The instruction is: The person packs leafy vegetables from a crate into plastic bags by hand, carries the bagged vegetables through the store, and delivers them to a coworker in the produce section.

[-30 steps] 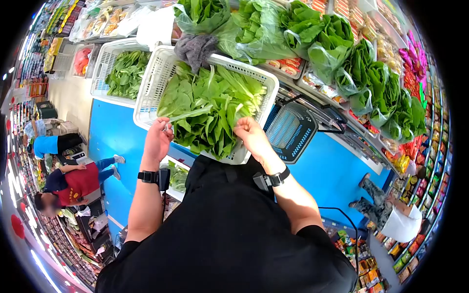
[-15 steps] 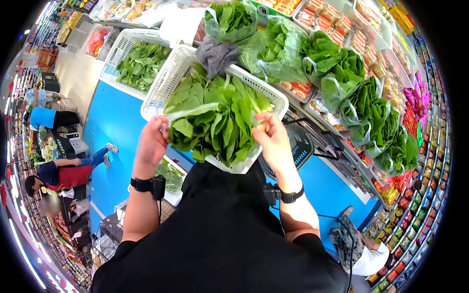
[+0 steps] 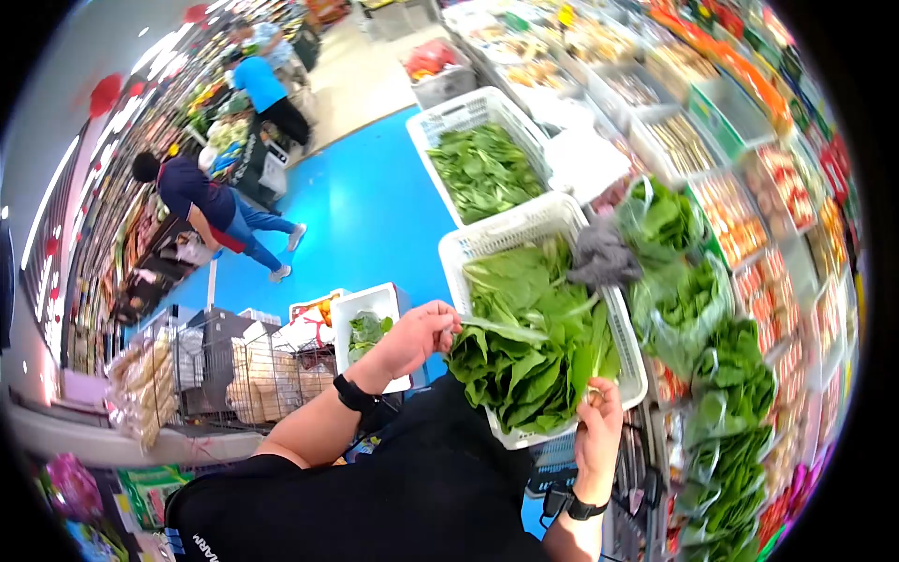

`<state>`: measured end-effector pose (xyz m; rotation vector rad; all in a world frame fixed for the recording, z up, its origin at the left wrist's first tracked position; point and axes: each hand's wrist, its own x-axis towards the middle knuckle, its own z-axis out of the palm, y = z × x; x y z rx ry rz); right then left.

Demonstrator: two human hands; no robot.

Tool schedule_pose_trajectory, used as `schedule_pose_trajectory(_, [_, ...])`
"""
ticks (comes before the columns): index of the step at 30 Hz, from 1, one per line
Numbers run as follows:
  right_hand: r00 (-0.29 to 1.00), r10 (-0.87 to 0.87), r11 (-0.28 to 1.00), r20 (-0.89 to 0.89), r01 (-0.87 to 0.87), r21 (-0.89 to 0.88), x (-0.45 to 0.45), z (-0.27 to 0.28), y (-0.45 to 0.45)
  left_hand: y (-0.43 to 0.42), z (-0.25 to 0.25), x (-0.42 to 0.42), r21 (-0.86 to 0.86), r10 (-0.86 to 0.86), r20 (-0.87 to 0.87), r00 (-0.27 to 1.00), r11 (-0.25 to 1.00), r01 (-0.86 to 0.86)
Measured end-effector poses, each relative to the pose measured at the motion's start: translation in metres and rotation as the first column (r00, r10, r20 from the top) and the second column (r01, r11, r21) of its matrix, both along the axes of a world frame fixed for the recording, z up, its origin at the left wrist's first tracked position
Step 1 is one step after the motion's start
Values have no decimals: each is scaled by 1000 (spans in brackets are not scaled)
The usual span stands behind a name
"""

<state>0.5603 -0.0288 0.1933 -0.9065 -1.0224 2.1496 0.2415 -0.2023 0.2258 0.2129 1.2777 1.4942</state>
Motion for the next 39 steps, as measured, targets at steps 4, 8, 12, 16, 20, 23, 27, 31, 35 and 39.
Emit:
schedule_pose_trajectory(4, [995,94,996,-18,-93,13,-16,35,-1,-28,9,-1,-18,51,-48,998,999,-51])
schedule_pose_trajectory(8, [985,165,984,-44,-162,79,-26,42,-14,-46,11,9,16,56,-123,991,998,-54])
schedule_pose_trajectory(12, [996,85,994,4,-85,71,-34,51,-36,-70,18,21,42,49,-192,980,998,-41])
schedule_pose_trajectory(16, [995,69,987,70,-79,142,-41,42,-64,-113,19,34,51,64,-273,960,997,-52])
schedule_pose_trajectory(20, [985,131,973,109,-148,176,-33,44,-98,-162,20,51,50,92,-306,947,996,-80])
schedule_pose_trajectory(23, [970,178,973,163,-198,115,-20,52,-127,-200,21,60,50,145,-266,953,989,-136])
schedule_pose_trajectory(27, [971,210,972,117,-220,85,8,60,-172,-236,14,73,101,124,-232,965,990,-103])
schedule_pose_trajectory(31, [972,139,988,191,-148,32,29,64,-225,-256,3,96,88,62,-238,969,995,-42])
schedule_pose_trajectory(35, [926,203,973,318,-226,39,62,44,-233,-270,3,117,103,41,-203,978,994,-20])
schedule_pose_trajectory(39, [926,266,961,269,-234,-146,71,73,-246,-278,-6,128,112,84,-218,972,992,-60])
